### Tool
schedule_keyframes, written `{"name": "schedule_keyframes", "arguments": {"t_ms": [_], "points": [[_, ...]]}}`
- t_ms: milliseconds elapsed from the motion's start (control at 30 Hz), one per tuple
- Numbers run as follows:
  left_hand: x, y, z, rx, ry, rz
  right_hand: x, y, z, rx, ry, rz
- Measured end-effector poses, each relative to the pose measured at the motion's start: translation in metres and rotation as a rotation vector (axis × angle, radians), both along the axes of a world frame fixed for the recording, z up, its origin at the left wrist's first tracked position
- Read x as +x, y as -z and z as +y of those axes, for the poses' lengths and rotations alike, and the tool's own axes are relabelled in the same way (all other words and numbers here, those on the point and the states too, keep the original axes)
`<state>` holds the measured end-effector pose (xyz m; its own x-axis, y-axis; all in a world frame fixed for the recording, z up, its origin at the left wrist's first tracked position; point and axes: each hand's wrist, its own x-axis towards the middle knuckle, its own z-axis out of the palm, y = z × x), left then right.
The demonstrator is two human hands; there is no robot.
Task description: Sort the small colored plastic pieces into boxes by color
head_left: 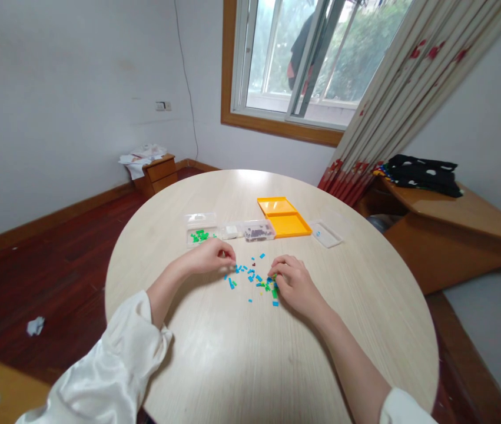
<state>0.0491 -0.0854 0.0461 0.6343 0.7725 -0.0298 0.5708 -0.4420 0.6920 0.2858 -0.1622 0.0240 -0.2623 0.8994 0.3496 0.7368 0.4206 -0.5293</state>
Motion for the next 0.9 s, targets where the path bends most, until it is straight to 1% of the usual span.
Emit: {"name": "schedule_keyframes", "arguments": {"t_ms": [67,167,267,467,700,900], "points": [[0.008,0.003,-0.006,-0.107,0.104,0.018,0.003,-0.006,-0.002,-0.035,-0.017,-0.021],[0.015,0.008,-0.01,-0.171,0.167,0.05,0.005,-0.012,-0.005,-0.089,-0.085,-0.056],[0.015,0.011,-0.01,-0.154,0.18,0.067,0.004,-0.015,-0.008,-0.139,-0.133,-0.081],[0.012,0.01,-0.008,-0.168,0.21,0.092,0.003,-0.014,-0.01,-0.23,-0.118,-0.159],[0.008,0.008,-0.008,-0.208,0.24,0.121,0.004,-0.014,-0.012,-0.218,-0.105,-0.146],[0.008,0.008,-0.009,-0.186,0.265,0.157,0.003,-0.013,-0.012,-0.219,-0.106,-0.164]]}}
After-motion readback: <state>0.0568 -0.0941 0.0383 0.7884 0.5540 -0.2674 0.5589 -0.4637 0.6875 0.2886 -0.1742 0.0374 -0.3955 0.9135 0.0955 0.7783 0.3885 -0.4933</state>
